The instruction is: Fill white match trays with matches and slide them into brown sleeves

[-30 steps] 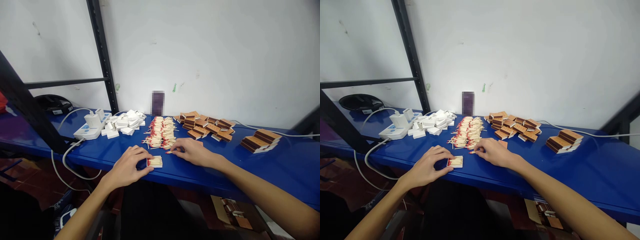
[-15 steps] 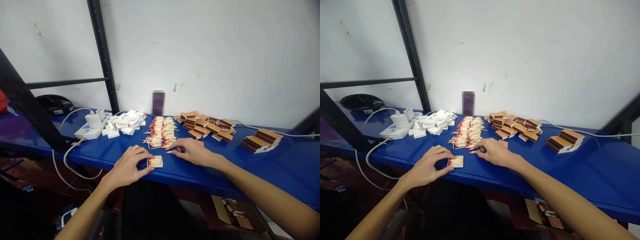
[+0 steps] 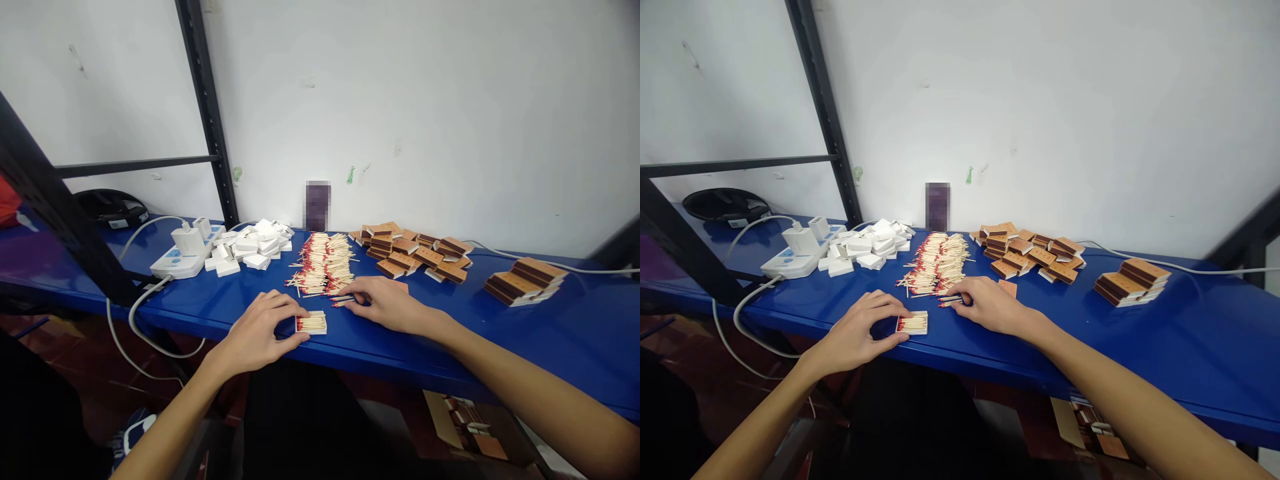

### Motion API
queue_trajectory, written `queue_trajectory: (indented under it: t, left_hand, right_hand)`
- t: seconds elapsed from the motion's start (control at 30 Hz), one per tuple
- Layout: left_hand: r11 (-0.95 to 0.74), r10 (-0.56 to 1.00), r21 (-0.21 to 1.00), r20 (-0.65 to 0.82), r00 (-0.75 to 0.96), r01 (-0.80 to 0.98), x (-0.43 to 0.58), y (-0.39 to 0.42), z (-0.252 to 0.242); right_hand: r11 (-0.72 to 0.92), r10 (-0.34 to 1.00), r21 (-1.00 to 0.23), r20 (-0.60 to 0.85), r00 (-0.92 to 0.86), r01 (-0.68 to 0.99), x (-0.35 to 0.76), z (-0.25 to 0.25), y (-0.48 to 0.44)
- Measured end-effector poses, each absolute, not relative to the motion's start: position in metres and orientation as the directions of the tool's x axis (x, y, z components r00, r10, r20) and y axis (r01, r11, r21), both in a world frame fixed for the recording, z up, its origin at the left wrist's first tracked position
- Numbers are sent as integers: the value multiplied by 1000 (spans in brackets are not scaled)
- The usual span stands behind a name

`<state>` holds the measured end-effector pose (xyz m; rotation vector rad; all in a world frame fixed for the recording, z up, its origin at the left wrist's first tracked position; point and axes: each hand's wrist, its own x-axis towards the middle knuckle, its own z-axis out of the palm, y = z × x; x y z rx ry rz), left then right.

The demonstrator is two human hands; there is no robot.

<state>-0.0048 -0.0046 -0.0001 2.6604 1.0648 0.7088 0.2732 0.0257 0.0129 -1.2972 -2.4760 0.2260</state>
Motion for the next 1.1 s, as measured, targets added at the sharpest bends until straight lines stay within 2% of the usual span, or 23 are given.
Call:
queue_trajectory:
  t: [1.1]
  left_hand:
    - [-694, 719, 353, 322, 615, 627, -6, -4, -3]
  right_hand:
    - [571, 820, -346, 201, -536, 745, 270, 10, 27]
